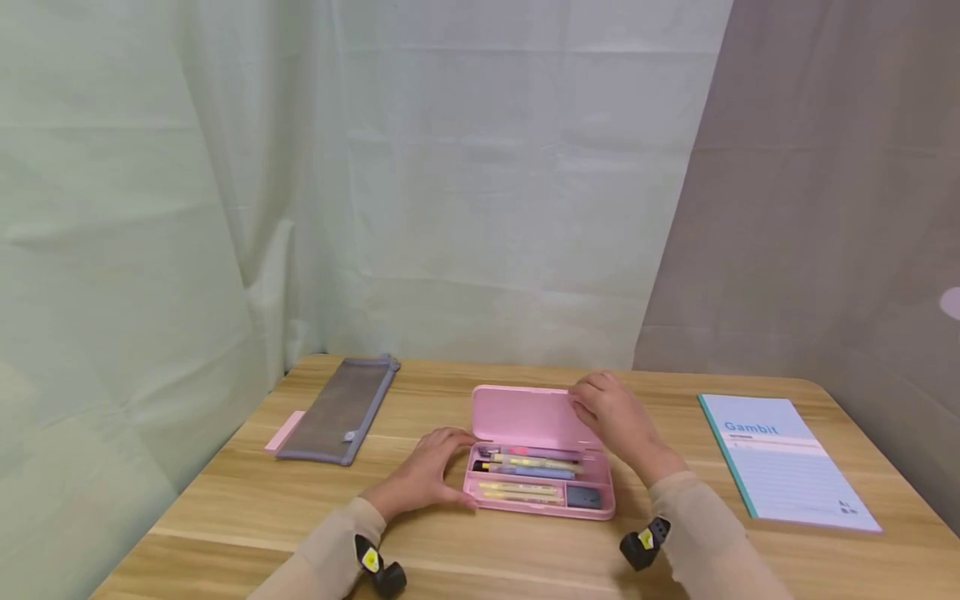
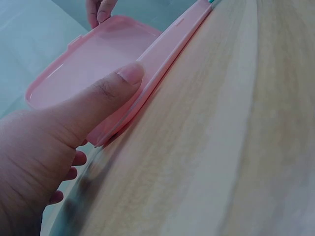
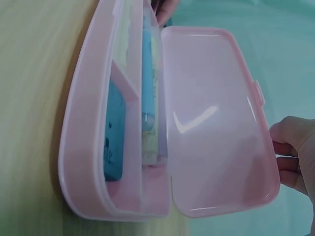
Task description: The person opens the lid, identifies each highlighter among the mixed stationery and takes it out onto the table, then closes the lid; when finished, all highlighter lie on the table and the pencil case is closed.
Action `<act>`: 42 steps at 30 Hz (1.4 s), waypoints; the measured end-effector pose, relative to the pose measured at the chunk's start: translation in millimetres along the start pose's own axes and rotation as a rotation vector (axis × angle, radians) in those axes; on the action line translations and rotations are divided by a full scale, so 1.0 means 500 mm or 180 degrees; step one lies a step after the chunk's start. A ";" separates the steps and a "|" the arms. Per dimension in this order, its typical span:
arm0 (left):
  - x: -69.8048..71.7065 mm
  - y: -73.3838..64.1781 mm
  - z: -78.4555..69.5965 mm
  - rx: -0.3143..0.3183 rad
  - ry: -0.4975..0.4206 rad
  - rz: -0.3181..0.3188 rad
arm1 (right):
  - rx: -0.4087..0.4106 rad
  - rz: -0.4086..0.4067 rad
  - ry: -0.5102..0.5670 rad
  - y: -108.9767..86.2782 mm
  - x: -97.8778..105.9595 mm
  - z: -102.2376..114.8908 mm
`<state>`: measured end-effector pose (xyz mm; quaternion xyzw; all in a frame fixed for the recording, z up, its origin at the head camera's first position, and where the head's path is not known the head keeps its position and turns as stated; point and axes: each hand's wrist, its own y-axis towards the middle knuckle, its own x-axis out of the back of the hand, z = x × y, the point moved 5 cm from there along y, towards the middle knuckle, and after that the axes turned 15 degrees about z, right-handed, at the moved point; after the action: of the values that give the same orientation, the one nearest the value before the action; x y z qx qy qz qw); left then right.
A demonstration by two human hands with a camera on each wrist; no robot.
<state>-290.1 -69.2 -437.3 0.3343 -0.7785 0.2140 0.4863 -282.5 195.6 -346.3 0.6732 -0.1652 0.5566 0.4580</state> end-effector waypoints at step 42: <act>0.001 -0.001 -0.003 0.0066 0.0154 -0.0006 | -0.0628 0.1294 0.1083 0.009 -0.119 -0.072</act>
<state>-289.1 -68.5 -436.5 0.3347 -0.7639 0.2296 0.5017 -326.5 205.1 -399.3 0.4752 -0.2710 0.7233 0.4215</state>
